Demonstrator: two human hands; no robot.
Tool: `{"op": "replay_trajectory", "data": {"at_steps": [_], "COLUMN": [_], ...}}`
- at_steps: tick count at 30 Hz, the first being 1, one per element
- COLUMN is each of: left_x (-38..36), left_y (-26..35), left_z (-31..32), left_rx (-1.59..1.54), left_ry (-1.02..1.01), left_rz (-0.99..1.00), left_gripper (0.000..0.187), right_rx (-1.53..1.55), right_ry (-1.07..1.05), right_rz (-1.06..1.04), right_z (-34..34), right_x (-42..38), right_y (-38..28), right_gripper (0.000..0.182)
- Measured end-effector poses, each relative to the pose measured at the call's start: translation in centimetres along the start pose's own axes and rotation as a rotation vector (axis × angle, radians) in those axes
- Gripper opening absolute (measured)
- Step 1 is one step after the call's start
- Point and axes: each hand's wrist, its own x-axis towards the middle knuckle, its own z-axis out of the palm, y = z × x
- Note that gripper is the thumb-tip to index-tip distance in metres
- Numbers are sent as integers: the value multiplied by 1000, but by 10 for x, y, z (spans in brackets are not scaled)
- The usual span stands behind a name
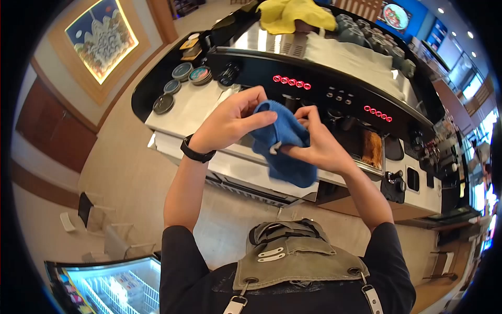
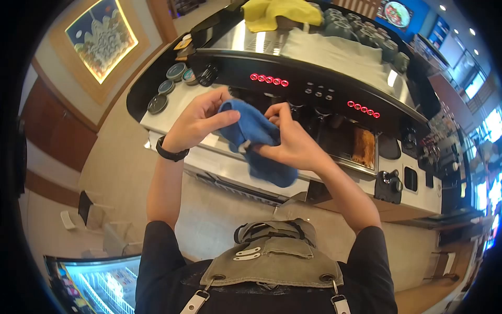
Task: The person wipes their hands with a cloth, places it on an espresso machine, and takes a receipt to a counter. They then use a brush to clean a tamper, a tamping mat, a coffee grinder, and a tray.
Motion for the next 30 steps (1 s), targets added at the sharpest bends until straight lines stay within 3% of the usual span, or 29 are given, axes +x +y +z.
{"op": "replay_trajectory", "data": {"at_steps": [3, 4, 5, 7, 9, 10, 12, 14, 16, 17, 18, 20, 21, 22, 25, 27, 30], "left_x": [30, 47, 56, 72, 84, 90, 107, 133, 138, 139, 142, 137, 140, 149, 179, 216, 280], "left_y": [26, 40, 48, 63, 86, 97, 111, 111, 124, 134, 141, 169, 176, 172, 183, 182, 191], "left_z": [9, 14, 17, 20, 21, 24, 36, 54, 75, 83, 85, 82, 76, 67, 55, 43, 28], "left_rx": [128, 167, 199, 264, 421, 450, 585, 647, 858, 968, 999, 1088, 1128, 1091, 920, 920, 1015], "left_ry": [43, 53, 86, 73, 68, 76, 115, 109, 21, -26, -40, -130, -168, -178, -137, -125, -65], "left_rz": [123, 186, 233, 313, 374, 318, 570, 781, 724, 698, 721, 545, 456, 621, 382, 496, 440], "left_gripper": [19, 19, 19, 20, 20, 21, 23, 25, 25, 25, 27, 28, 29, 26, 20, 17, 23], "right_rx": [-50, -383, -380, -247, 16, -27, 85, 47, -329, -546, -534, -361, -412, -580, -653, -788, -839], "right_ry": [115, 191, 191, 128, 216, 278, 332, 315, 291, 202, 230, 280, 310, 329, 348, 371, 520], "right_rz": [-71, -298, -283, -171, -10, -52, -119, -163, -123, 146, 10, -171, -127, -108, -283, -358, -239], "right_z": [-28, -57, -71, -98, -117, -126, -142, -133, -120, -130, -145, -183, -202, -223, -282, -332, -398], "right_x": [-9, -12, -16, -23, -33, -33, -35, -32, -25, -29, -32, -44, -53, -60, -67, -57, -25], "right_y": [-6, -13, -21, -33, -50, -55, -69, -81, -86, -112, -102, -81, -91, -101, -106, -103, -86], "right_gripper": [40, 33, 26, 27, 28, 30, 33, 47, 65, 50, 41, 22, 24, 24, 19, 19, 21]}}
